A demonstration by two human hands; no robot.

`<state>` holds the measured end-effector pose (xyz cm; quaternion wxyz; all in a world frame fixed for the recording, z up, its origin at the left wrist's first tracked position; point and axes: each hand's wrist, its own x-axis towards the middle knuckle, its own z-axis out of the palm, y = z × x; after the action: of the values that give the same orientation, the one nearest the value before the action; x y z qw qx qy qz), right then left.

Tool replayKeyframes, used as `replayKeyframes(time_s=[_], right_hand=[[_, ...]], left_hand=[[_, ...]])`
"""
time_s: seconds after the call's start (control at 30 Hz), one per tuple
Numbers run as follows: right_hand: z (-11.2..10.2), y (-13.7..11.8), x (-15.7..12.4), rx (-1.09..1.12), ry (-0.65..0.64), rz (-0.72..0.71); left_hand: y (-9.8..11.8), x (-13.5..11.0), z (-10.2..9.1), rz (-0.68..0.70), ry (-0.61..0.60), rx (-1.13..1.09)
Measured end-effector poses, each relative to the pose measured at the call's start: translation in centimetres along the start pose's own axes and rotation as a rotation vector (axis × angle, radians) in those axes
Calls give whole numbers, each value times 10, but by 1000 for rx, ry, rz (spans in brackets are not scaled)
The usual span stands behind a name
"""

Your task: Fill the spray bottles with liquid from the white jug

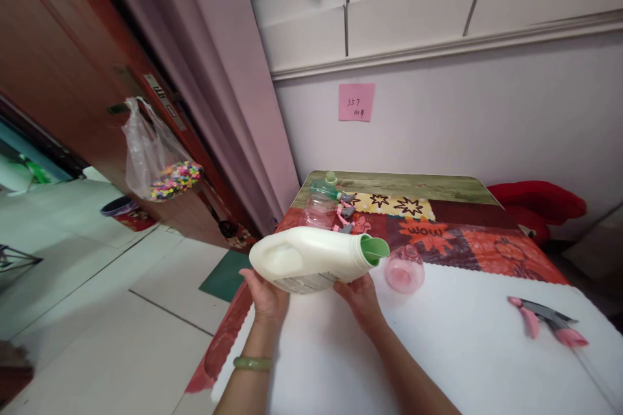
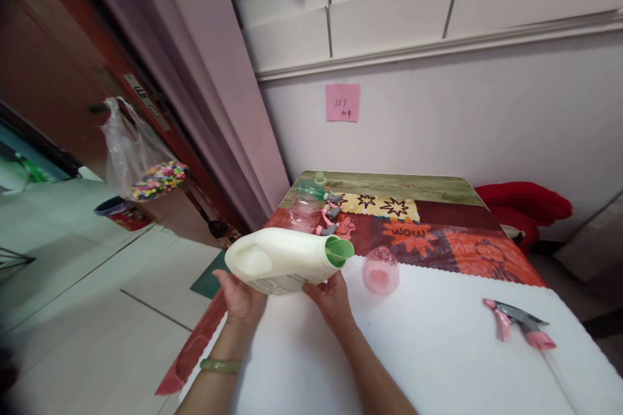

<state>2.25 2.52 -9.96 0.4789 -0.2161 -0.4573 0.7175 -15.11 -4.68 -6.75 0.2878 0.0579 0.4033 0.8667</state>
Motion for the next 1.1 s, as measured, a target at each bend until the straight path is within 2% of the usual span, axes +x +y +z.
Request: replayKeyframes(time_s=[0.1, 0.27, 0.37, 0.67, 0.93, 1.1], right_hand=[[1, -1, 0, -2, 12, 4], [1, -2, 1, -7, -3, -6], [-4, 1, 3, -66, -6, -13], [-4, -9, 2, -169, -25, -93], [0, -17, 3, -142, -2, -110], [-2, -13, 7, -124, -67, -207]], left_hand=[[-10, -1, -3, 57, -66, -22], [-16, 2, -13, -14, -93, -46], [-17, 3, -12, -25, -90, -63], [-4, -2, 2, 35, -93, -47], [3, -18, -3, -97, -152, -102], [3, -16, 0, -24, -164, -201]])
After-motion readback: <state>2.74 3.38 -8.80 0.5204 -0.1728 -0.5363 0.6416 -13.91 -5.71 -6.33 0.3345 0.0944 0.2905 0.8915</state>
